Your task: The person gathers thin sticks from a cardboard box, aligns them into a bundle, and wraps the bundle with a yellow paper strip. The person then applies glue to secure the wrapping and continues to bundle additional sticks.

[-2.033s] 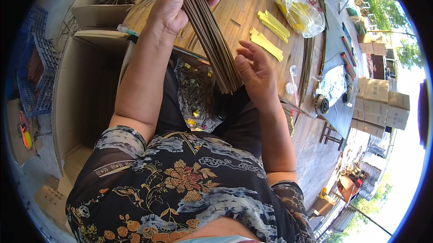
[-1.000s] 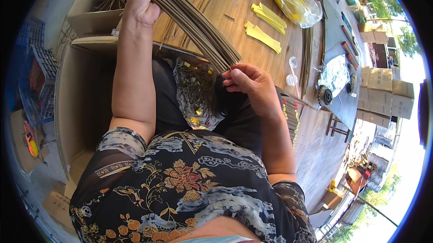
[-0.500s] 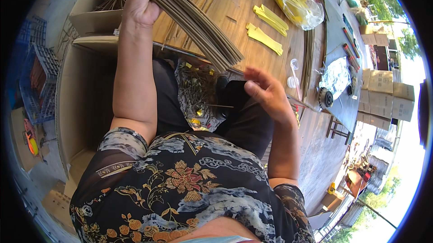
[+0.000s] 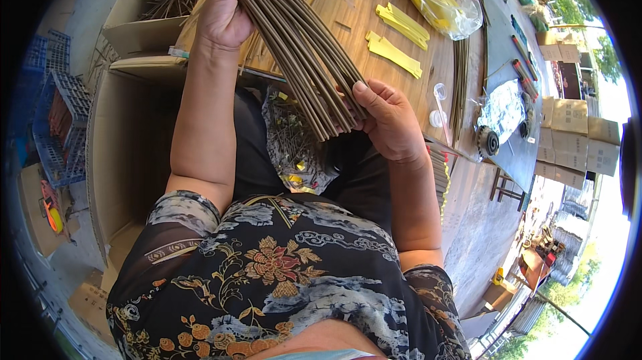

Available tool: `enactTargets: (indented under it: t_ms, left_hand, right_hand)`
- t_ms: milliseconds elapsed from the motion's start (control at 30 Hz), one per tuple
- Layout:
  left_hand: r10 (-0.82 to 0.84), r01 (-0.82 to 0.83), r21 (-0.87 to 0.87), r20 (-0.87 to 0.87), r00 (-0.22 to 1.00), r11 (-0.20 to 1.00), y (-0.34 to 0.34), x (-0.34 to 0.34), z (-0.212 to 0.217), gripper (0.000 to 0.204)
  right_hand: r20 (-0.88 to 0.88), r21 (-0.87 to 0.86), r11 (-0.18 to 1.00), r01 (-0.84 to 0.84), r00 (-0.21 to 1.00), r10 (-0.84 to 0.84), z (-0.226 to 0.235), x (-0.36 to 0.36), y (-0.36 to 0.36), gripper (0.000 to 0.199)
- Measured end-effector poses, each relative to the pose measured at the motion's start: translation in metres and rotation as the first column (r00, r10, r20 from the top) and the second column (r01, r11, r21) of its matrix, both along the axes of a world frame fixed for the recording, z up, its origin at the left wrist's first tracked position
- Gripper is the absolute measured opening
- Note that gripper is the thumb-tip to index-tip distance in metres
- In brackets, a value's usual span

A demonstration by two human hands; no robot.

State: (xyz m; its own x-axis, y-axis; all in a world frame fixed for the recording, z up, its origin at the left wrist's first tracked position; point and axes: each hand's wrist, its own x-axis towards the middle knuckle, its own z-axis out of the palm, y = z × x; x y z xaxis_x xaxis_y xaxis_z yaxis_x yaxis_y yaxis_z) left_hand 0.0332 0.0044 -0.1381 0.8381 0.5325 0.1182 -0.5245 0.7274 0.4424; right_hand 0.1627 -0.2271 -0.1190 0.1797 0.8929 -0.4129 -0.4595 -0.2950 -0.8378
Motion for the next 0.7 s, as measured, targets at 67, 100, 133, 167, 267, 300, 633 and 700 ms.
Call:
enactTargets:
  t_ms: [67,100,133,167,267,300,633,700]
  left_hand:
    - [0.006,-0.006,-0.02,0.013,1.0,1.0,-0.0006,0.0002,-0.0002,0.03]
    - [0.01,-0.009,-0.03,0.019,1.0,1.0,-0.0009,0.0003,-0.0001,0.031]
    - [0.004,-0.003,-0.035,0.022,1.0,0.999,-0.0009,0.0002,-0.0001,0.031]
    - [-0.003,0.004,-0.04,0.024,1.0,0.999,-0.0007,0.0002,-0.0003,0.031]
    - [0.0,0.002,-0.06,0.029,1.0,0.998,-0.0018,0.0014,-0.0003,0.03]
    - [0.005,-0.003,-0.068,0.029,1.0,0.998,-0.0022,0.0016,-0.0004,0.03]
    - [0.025,-0.025,-0.06,-0.007,1.0,0.998,0.001,0.0035,-0.0029,0.028]
    - [0.064,-0.065,-0.068,-0.008,0.998,0.996,-0.0003,0.0032,-0.0024,0.029]
  right_hand:
    - [-0.029,0.008,1.0,0.007,1.0,-0.007,-0.0023,-0.0004,-0.0007,0.027]
    - [-0.043,0.012,1.0,0.011,0.999,-0.01,-0.0031,-0.0005,-0.001,0.027]
    - [-0.057,0.017,1.0,0.007,0.998,-0.006,-0.0021,-0.0006,-0.0011,0.027]
    - [-0.071,0.023,1.0,0.004,0.997,-0.002,-0.0005,-0.0008,-0.0014,0.027]
    - [-0.111,0.032,0.999,0.004,0.994,-0.001,0.0003,-0.0007,-0.0019,0.029]
    - [-0.125,0.034,0.999,0.005,0.992,-0.001,-0.0002,-0.0007,-0.002,0.03]
    - [-0.116,0.046,0.999,0.008,0.993,-0.003,-0.0034,-0.0011,-0.0016,0.028]
    - [-0.119,0.054,0.999,0.003,0.993,0.003,-0.0025,-0.0003,-0.0026,0.027]
